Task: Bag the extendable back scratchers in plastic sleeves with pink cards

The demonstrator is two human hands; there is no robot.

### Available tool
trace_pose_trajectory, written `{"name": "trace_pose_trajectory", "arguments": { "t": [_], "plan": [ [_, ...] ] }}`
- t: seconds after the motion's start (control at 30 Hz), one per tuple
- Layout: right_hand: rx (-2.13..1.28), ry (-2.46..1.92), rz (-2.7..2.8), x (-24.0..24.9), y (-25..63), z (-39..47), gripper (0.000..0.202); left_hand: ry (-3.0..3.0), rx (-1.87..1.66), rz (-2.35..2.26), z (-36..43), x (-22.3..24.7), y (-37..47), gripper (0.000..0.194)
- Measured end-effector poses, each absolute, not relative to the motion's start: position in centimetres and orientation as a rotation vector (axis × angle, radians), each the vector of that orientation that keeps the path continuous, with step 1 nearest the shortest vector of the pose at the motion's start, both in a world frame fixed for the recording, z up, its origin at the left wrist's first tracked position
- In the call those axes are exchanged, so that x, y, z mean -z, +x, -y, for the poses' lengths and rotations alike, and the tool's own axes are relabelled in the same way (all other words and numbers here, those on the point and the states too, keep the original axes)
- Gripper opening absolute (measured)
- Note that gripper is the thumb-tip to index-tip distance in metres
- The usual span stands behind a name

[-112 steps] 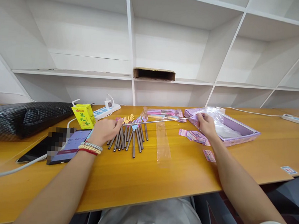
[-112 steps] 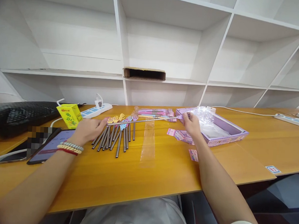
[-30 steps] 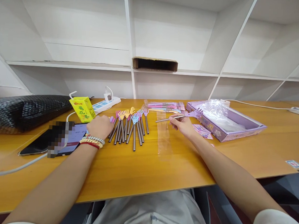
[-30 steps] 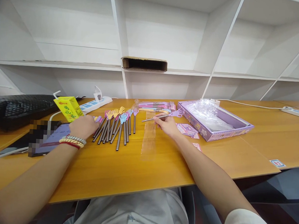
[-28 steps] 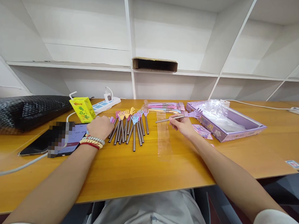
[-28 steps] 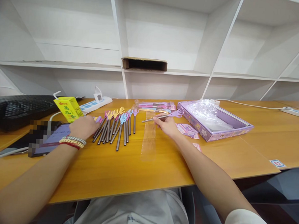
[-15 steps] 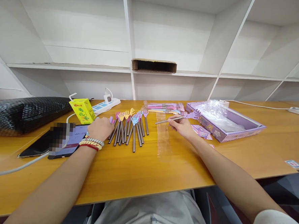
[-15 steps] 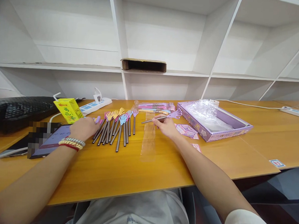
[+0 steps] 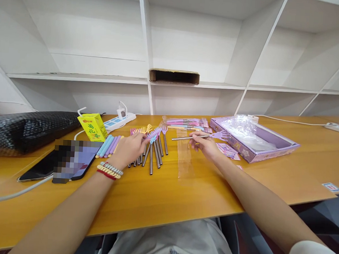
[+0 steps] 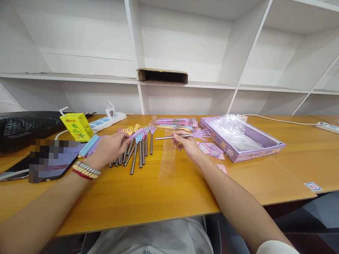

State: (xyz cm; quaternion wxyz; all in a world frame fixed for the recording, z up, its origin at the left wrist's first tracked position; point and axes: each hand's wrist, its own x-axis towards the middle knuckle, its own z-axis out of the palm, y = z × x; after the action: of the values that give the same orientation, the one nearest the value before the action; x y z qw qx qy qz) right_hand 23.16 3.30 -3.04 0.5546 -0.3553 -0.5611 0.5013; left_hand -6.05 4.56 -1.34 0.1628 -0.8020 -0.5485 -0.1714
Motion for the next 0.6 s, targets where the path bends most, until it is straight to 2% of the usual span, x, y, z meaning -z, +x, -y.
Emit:
{"name": "trace_pose_trajectory", "arguments": {
  "t": [0.2,0.47,0.6],
  "plan": [
    [-1.386,-0.723,1.278,3.0,23.2,-3.1,0.037,-2.455,0.439,1.363,-4.5,2.0,-5.8,0.037],
    [-1.375,-0.748,1.292,3.2,23.1,-3.0,0.049,-2.562,0.499,1.279,-5.0,2.7,-6.2,0.035],
    [-1.393,-0.738,1.288,3.2,23.1,-3.2,0.049,-2.571,0.543,1.289,-4.9,2.7,-6.1,0.034]
  ]
}}
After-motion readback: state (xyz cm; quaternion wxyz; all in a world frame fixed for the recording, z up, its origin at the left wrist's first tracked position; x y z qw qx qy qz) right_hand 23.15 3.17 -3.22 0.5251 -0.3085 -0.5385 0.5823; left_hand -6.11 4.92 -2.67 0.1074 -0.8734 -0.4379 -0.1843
